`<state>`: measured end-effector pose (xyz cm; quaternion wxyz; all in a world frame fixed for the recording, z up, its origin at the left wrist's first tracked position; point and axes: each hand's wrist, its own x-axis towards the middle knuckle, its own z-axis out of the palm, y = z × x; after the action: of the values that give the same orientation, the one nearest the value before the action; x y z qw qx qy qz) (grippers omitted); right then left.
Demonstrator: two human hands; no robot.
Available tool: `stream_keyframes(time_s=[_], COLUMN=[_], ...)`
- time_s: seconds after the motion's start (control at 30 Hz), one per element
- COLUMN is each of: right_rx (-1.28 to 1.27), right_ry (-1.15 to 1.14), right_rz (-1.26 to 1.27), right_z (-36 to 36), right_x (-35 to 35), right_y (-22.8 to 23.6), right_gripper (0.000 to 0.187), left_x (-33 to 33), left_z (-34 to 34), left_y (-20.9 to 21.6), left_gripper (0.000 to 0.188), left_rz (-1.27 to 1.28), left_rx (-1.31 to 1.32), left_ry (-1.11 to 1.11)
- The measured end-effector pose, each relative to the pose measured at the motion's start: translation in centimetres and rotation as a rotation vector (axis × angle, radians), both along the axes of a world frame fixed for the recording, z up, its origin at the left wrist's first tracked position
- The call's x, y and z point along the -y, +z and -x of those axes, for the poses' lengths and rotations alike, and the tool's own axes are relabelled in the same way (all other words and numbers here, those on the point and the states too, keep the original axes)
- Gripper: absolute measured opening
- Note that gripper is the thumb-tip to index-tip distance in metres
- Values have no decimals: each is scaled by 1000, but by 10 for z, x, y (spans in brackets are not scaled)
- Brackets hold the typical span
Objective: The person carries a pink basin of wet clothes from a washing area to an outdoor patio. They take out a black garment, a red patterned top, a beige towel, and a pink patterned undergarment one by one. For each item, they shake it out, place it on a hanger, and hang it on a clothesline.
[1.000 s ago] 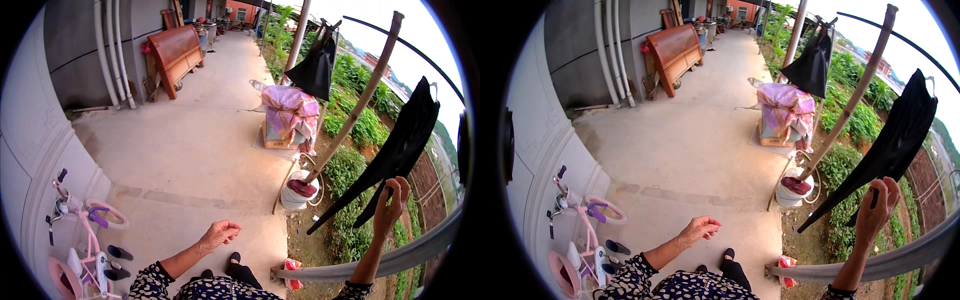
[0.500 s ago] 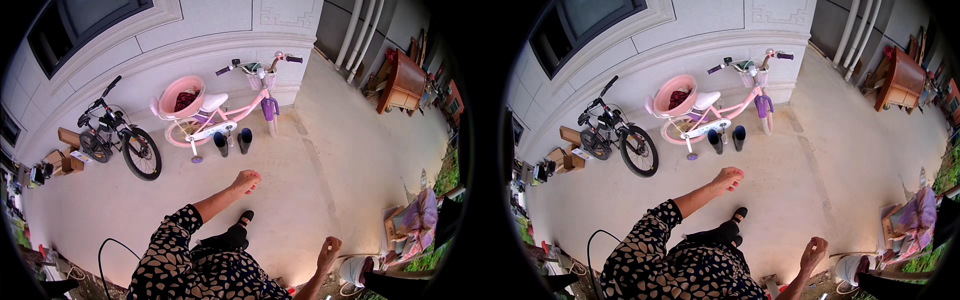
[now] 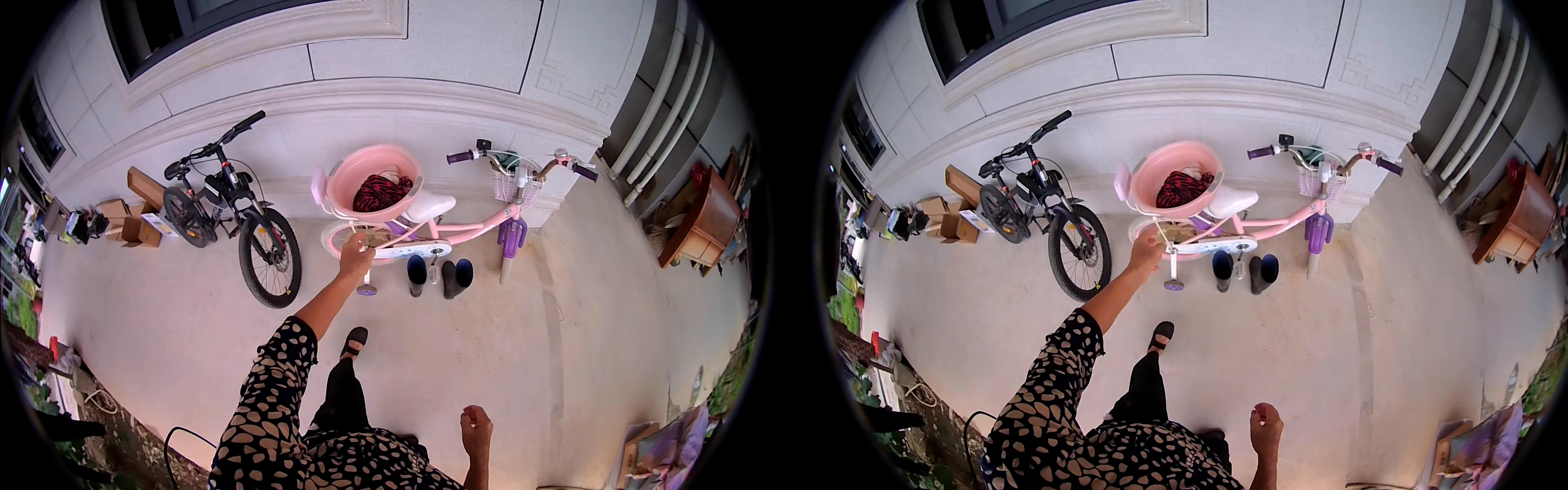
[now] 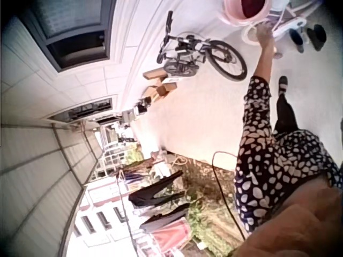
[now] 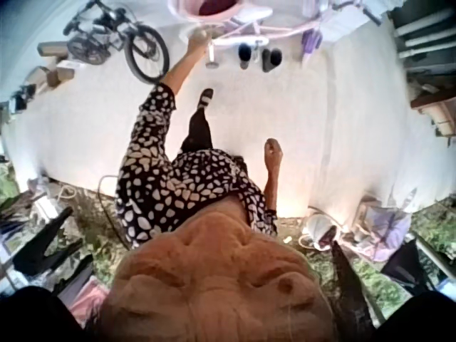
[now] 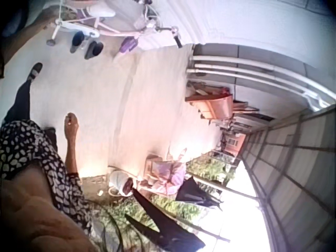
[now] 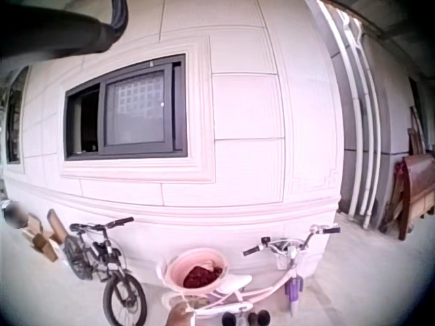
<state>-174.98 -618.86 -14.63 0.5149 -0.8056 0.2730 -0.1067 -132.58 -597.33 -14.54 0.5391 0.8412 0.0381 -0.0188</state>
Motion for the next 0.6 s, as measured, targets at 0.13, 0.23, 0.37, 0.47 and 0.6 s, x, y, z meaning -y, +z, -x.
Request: stream_keyframes(time_s=[0.13, 0.23, 0.37, 0.47, 0.6], right_rx=[19, 6, -4, -42, -52], right_ry=[111, 184, 185, 170, 158], right_rz=[-27, 32, 41, 57, 108], right_z=[-124, -211, -292, -330, -358], right_x=[-23, -41, -54, -54, -49], right_y=[-1, 4, -2, -1, -3], right_gripper=[11, 11, 10, 11, 10], left_x=[11, 20, 35, 42, 32], left_z=[-104, -184, -245, -268, -296], left_y=[-3, -33, -54, -55, -83], left_gripper=[58, 66, 77, 74, 49], left_rz=[-216, -318, -531, -702, -738], left_rx=[251, 273, 179, 210, 429], left_ry=[-90, -201, -326, -373, -428])
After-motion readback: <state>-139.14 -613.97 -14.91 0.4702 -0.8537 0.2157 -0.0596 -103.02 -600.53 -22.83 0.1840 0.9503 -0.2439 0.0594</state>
